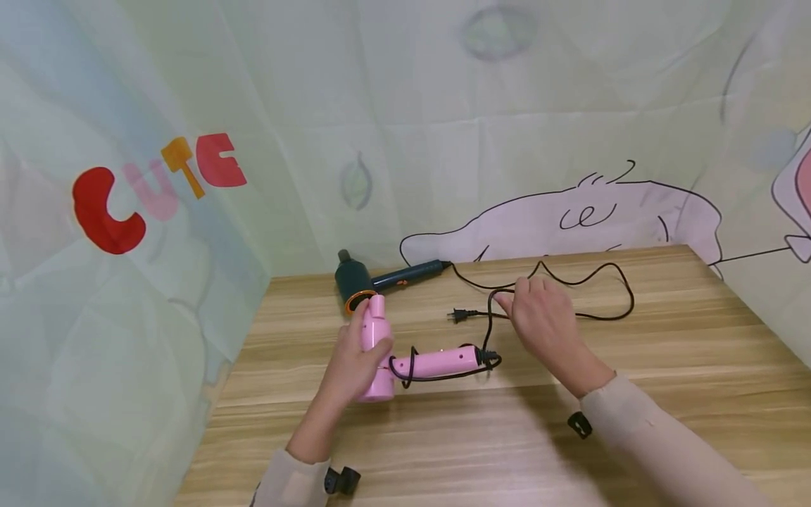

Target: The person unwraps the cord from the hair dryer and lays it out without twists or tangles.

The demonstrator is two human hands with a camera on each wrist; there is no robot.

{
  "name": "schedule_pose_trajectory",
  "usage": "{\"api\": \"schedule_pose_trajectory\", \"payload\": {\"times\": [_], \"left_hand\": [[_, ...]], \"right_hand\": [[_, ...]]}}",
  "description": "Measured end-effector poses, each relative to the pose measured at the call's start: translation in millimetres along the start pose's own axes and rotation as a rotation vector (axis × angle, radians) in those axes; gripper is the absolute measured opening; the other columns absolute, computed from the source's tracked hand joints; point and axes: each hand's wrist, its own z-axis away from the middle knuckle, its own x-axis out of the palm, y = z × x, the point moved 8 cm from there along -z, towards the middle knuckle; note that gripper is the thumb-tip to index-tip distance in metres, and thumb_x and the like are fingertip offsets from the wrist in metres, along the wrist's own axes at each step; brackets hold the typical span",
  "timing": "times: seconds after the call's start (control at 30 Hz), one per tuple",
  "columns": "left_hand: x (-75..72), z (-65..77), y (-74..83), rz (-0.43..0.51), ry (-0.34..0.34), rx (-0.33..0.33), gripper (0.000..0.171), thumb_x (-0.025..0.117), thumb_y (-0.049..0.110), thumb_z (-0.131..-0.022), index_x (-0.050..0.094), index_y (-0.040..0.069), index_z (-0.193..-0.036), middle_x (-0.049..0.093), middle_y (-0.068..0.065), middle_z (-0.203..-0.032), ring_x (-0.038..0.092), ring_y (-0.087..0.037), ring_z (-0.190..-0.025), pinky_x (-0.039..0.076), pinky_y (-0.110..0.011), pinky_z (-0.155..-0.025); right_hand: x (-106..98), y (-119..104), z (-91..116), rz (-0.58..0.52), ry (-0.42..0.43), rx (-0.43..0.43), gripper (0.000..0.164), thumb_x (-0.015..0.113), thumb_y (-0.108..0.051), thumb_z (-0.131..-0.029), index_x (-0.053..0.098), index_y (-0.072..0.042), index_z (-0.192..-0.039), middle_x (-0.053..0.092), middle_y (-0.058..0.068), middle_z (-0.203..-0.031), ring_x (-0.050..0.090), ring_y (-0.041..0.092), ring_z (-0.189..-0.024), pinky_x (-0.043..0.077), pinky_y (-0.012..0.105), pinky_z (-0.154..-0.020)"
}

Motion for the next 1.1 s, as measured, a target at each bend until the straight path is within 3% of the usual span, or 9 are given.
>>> {"api": "schedule_pose_trajectory", "payload": {"times": [0.13,0.23,0.5,0.67,1.1], "left_hand": [[1.5,0.3,-0.6,-0.015,-0.008,0.001,0.081,0.064,0.035,-0.097,0.018,0.031,-0.163,0.045,-0.021,-0.137,0.058,-0.036,-0.103,0.055,-0.043,-0.076],[3.1,0.8,-1.3,-0.026,-0.012,0.011,0.081,0.065,0.034,-0.096,0.019,0.030,-0.163,0.044,-0.021,-0.138,0.059,-0.036,-0.102,0.055,-0.043,-0.075],[6.8,0.3,-4.6,-0.049,-0.026,-0.003,0.081,0.065,0.032,-0.095,0.020,0.034,-0.162,0.047,-0.018,-0.127,0.060,-0.033,-0.094,0.055,-0.036,-0.065],[8.5,0.8,-5.9,-0.082,-0.036,-0.010,0.082,0.066,0.033,-0.095,0.019,0.036,-0.162,0.047,-0.018,-0.126,0.060,-0.032,-0.094,0.056,-0.036,-0.065],[8.2,-0.4,-12.7,-0.106,-0.030,-0.052,0.081,0.065,0.037,-0.095,0.018,0.037,-0.162,0.045,-0.017,-0.128,0.059,-0.033,-0.094,0.055,-0.036,-0.064]], "right_hand": [[-4.8,4.6,-5.5,0.000,0.001,0.034,0.055,0.051,-0.044,-0.104,0.033,-0.007,-0.067,0.029,0.004,-0.059,0.031,0.021,-0.053,0.027,0.032,-0.050],[-12.4,9.6,-9.6,0.005,0.029,0.064,0.056,0.058,-0.042,-0.101,0.033,-0.007,-0.065,0.030,0.005,-0.058,0.032,0.021,-0.051,0.027,0.032,-0.047],[-31.6,16.7,-21.5,-0.041,0.084,0.104,0.054,0.049,-0.041,-0.105,0.035,-0.004,-0.067,0.032,0.007,-0.059,0.033,0.024,-0.051,0.027,0.033,-0.046],[-42.7,18.4,-28.4,-0.045,0.072,0.126,0.054,0.048,-0.040,-0.106,0.032,-0.006,-0.067,0.029,0.006,-0.060,0.029,0.022,-0.052,0.023,0.032,-0.048],[-78.5,11.3,-36.7,-0.101,0.165,0.102,0.055,0.040,-0.042,-0.109,0.032,-0.006,-0.068,0.027,0.005,-0.061,0.027,0.023,-0.052,0.021,0.032,-0.049]]}}
